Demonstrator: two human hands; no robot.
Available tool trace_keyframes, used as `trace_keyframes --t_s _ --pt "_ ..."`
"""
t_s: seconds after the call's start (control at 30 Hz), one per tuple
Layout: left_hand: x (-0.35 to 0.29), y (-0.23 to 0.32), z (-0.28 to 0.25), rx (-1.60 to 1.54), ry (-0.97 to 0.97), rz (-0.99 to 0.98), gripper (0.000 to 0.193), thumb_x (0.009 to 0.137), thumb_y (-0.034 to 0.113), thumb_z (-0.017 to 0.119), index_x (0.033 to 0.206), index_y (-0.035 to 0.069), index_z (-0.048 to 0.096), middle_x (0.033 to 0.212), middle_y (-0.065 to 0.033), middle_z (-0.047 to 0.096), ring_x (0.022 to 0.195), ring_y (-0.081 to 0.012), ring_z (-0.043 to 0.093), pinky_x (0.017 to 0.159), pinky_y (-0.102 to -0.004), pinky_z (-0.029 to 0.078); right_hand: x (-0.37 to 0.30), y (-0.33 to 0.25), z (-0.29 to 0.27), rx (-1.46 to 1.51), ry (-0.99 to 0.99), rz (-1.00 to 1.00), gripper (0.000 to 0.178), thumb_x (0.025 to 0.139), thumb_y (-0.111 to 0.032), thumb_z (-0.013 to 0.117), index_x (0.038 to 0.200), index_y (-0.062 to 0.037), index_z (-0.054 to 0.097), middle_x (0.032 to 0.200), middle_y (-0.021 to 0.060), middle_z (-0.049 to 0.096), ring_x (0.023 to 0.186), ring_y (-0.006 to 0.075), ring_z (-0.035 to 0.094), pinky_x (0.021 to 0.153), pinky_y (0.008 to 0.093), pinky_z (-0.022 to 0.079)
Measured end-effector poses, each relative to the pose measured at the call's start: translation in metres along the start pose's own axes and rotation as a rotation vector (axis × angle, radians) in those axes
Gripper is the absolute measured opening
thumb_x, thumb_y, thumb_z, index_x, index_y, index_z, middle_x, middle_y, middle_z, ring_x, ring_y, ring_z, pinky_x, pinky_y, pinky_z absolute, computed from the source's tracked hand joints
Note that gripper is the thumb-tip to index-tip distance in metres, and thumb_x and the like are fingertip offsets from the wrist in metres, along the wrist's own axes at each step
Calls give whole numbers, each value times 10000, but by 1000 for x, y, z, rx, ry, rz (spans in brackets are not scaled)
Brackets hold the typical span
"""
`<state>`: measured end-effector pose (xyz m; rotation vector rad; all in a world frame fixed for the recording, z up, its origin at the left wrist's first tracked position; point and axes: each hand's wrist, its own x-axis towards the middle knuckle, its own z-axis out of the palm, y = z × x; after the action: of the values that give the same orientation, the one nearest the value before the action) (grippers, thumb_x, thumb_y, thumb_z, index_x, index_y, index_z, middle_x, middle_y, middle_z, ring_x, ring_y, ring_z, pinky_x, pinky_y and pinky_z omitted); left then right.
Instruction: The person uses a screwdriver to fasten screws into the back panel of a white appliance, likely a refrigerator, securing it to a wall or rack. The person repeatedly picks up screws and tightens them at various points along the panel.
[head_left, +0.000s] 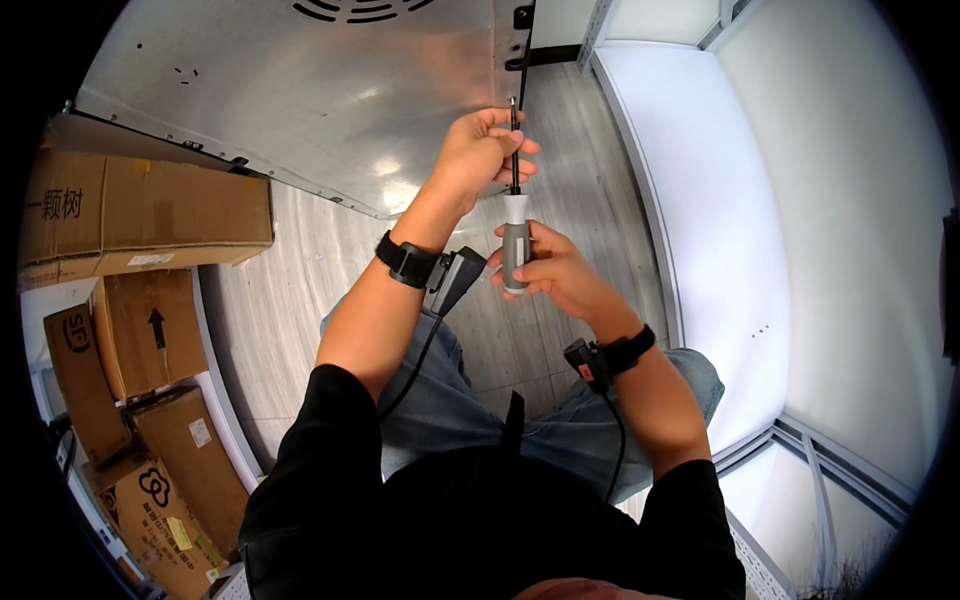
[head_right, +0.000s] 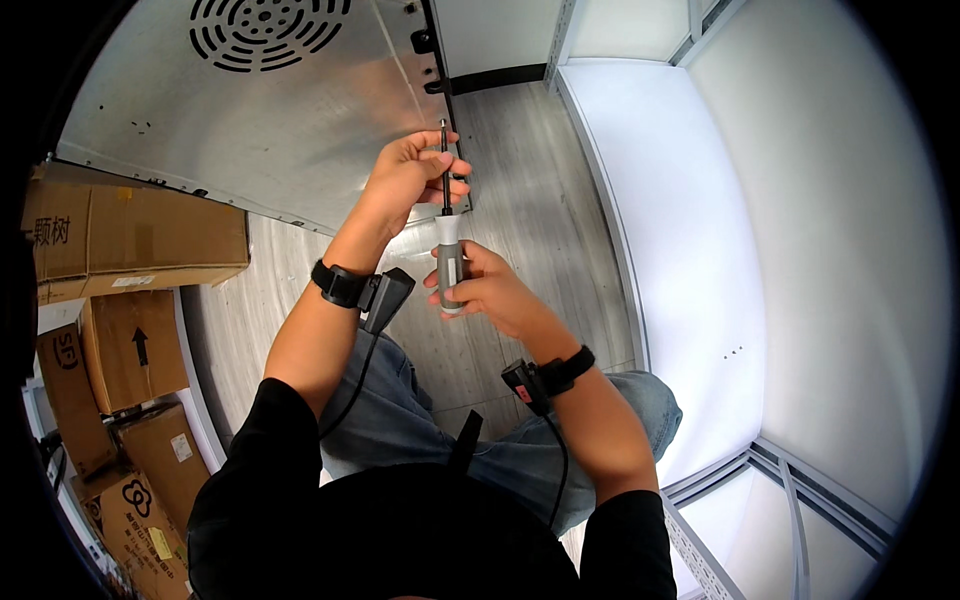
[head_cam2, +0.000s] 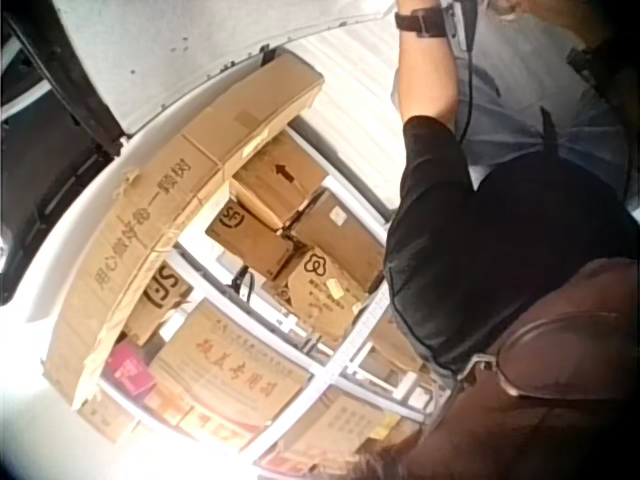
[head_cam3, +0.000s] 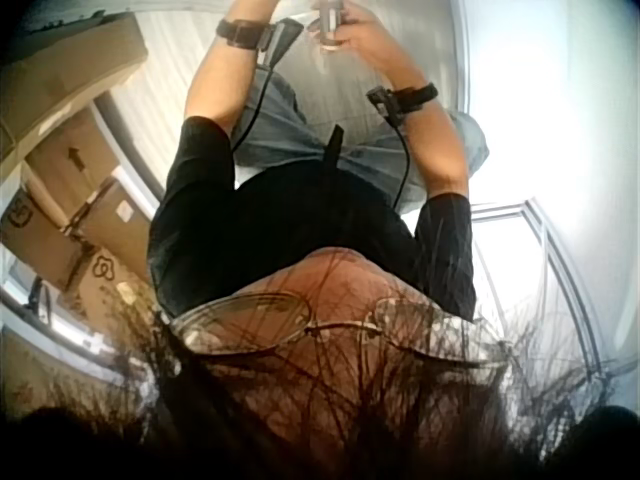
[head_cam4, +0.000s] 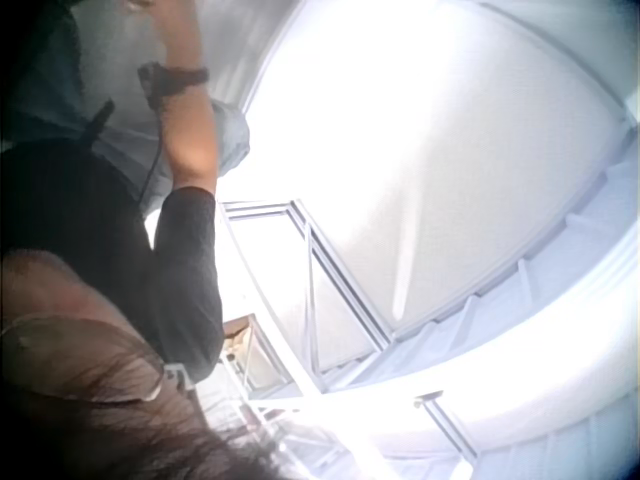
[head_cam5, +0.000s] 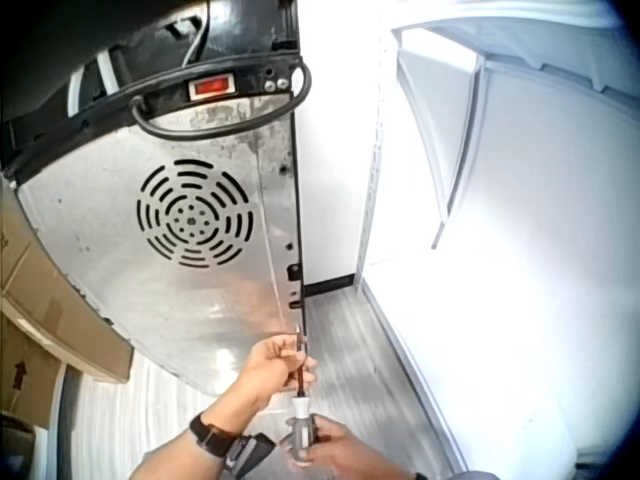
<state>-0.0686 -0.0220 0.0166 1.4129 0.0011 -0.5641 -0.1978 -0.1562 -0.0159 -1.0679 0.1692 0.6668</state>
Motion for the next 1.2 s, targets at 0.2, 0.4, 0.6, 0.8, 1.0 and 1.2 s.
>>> trace_keyframes --t_s 0.2,0.4,0.6,0.8,1.0,1.2 --pt "3 4 1 -59 89 20 277 959 286 482 997 40 606 817 -96 687 637 -143 656 546 -251 492 3 6 -3 -200 101 -33 471 800 -76 689 1209 -45 457 1026 87 599 903 177 608 744 374 559" --pt "10 -3 6 -19 155 15 296 957 309 498 940 47 636 781 -79 686 593 -130 631 536 -241 461 1 3 -3 -242 137 -23 486 789 -53 695 1204 -45 443 1003 81 600 875 162 595 727 370 560" --pt "5 -5 3 -46 163 40 268 957 267 489 1008 51 638 743 -75 672 576 -129 627 522 -233 456 -5 -1 5 -249 100 -27 484 776 -29 693 1189 -40 442 989 89 597 870 164 600 697 349 545" --pt "-8 1 15 -138 58 99 264 955 222 486 1111 42 600 775 -88 666 588 -150 643 526 -226 478 -18 -1 -7 -201 60 -34 418 820 -113 647 1179 -22 454 875 74 606 732 149 605 622 298 493" --pt "-15 6 28 -393 75 163 251 969 214 461 1110 38 573 953 -127 656 703 -170 661 615 -256 517 -66 -60 -11 -185 344 4 368 850 -173 621 1166 -45 483 757 47 589 555 124 546 499 247 444" --pt "-35 7 82 -435 -150 192 237 993 227 447 1073 30 552 989 -154 656 730 -192 666 634 -269 529 -160 -128 -46 -417 408 -40 247 853 -208 641 1019 -42 563 690 22 601 438 63 494 412 184 391"
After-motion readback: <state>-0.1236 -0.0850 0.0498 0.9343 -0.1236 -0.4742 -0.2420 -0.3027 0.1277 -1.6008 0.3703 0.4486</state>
